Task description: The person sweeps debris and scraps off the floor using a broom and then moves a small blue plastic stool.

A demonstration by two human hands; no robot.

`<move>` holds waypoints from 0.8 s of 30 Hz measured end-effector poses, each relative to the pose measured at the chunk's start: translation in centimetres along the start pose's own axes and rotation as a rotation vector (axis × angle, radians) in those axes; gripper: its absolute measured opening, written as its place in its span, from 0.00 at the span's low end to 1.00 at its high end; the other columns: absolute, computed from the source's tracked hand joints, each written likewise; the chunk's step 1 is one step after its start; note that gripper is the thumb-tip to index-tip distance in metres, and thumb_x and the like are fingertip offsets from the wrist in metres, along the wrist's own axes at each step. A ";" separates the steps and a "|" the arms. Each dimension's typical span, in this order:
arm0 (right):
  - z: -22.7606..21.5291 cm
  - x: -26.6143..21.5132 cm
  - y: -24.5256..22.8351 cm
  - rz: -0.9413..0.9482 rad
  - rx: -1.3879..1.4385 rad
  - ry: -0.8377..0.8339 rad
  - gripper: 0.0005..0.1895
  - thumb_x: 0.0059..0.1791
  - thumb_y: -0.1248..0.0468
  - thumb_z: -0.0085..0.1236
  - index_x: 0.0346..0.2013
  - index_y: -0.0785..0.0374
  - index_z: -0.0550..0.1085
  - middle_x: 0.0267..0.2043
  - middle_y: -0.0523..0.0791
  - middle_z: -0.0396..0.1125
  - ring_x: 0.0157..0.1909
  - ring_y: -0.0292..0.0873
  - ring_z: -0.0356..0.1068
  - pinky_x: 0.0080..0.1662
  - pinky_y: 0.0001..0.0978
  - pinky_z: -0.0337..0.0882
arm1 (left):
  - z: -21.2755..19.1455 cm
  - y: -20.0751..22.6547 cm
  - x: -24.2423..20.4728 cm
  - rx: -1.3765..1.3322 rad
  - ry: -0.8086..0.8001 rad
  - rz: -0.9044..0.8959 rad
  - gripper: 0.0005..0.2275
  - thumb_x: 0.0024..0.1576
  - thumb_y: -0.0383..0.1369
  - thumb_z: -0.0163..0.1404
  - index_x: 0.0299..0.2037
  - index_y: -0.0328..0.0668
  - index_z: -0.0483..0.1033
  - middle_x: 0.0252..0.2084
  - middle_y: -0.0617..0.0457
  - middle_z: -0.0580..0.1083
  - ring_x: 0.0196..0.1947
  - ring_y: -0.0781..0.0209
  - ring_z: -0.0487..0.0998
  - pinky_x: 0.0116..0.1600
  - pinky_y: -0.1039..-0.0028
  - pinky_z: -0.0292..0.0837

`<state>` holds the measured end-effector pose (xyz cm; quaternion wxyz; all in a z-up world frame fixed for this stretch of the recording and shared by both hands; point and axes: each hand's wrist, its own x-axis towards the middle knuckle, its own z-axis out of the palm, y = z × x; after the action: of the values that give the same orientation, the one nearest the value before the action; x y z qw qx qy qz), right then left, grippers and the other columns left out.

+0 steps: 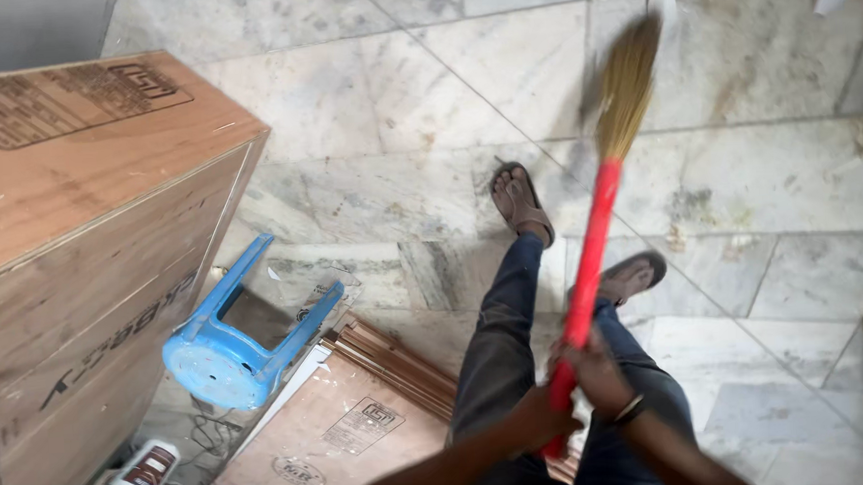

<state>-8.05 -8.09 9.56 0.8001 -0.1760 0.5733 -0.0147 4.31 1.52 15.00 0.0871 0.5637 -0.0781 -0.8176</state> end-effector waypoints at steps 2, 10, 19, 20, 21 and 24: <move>3.3 0.4 3.5 0.154 0.107 0.007 0.20 0.48 0.68 0.52 0.53 0.58 0.62 0.28 0.47 0.66 0.26 0.45 0.71 0.29 0.39 0.75 | -1.2 -3.2 -2.6 -0.483 -0.067 -0.117 0.08 0.55 0.28 0.60 0.36 0.38 0.72 0.28 0.50 0.73 0.26 0.59 0.76 0.33 0.70 0.72; 0.2 15.8 -9.4 -0.129 -0.240 0.206 0.13 0.54 0.68 0.44 0.53 0.61 0.65 0.28 0.48 0.67 0.23 0.46 0.69 0.26 0.38 0.73 | -6.4 8.7 12.9 -0.611 0.139 0.371 0.34 0.49 0.25 0.52 0.66 0.49 0.49 0.23 0.48 0.72 0.14 0.59 0.71 0.19 0.68 0.66; -5.8 7.5 -19.4 -0.195 -0.209 -0.005 0.12 0.57 0.63 0.42 0.52 0.65 0.67 0.30 0.50 0.69 0.31 0.43 0.71 0.38 0.32 0.74 | 0.8 17.5 7.1 -0.037 0.518 1.066 0.09 0.66 0.32 0.56 0.49 0.37 0.72 0.36 0.41 0.76 0.36 0.49 0.80 0.44 0.65 0.76; -5.5 5.3 -17.4 -0.220 -0.202 -0.060 0.11 0.58 0.64 0.41 0.47 0.68 0.69 0.34 0.50 0.71 0.36 0.45 0.74 0.43 0.34 0.75 | 1.9 15.8 5.1 -0.228 0.338 0.391 0.14 0.56 0.32 0.56 0.48 0.33 0.72 0.26 0.45 0.75 0.21 0.56 0.79 0.28 0.67 0.75; -5.3 3.3 -15.2 -0.164 -0.478 0.001 0.11 0.55 0.65 0.41 0.48 0.65 0.70 0.33 0.51 0.71 0.34 0.46 0.73 0.38 0.37 0.73 | 3.4 14.2 3.5 -0.202 0.281 0.184 0.18 0.55 0.30 0.55 0.54 0.42 0.66 0.20 0.46 0.73 0.17 0.58 0.76 0.24 0.67 0.71; -5.4 1.7 -9.0 0.254 -0.079 -0.368 0.16 0.49 0.67 0.52 0.51 0.56 0.64 0.28 0.52 0.71 0.30 0.48 0.75 0.36 0.41 0.77 | 8.1 9.6 0.9 -0.496 0.301 -0.032 0.09 0.60 0.30 0.59 0.37 0.34 0.71 0.20 0.51 0.73 0.16 0.63 0.74 0.21 0.70 0.69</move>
<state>-10.82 -18.33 9.18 0.8792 -0.1333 0.4352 0.1411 -3.08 -7.75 19.24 0.2201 0.6412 0.1469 -0.7203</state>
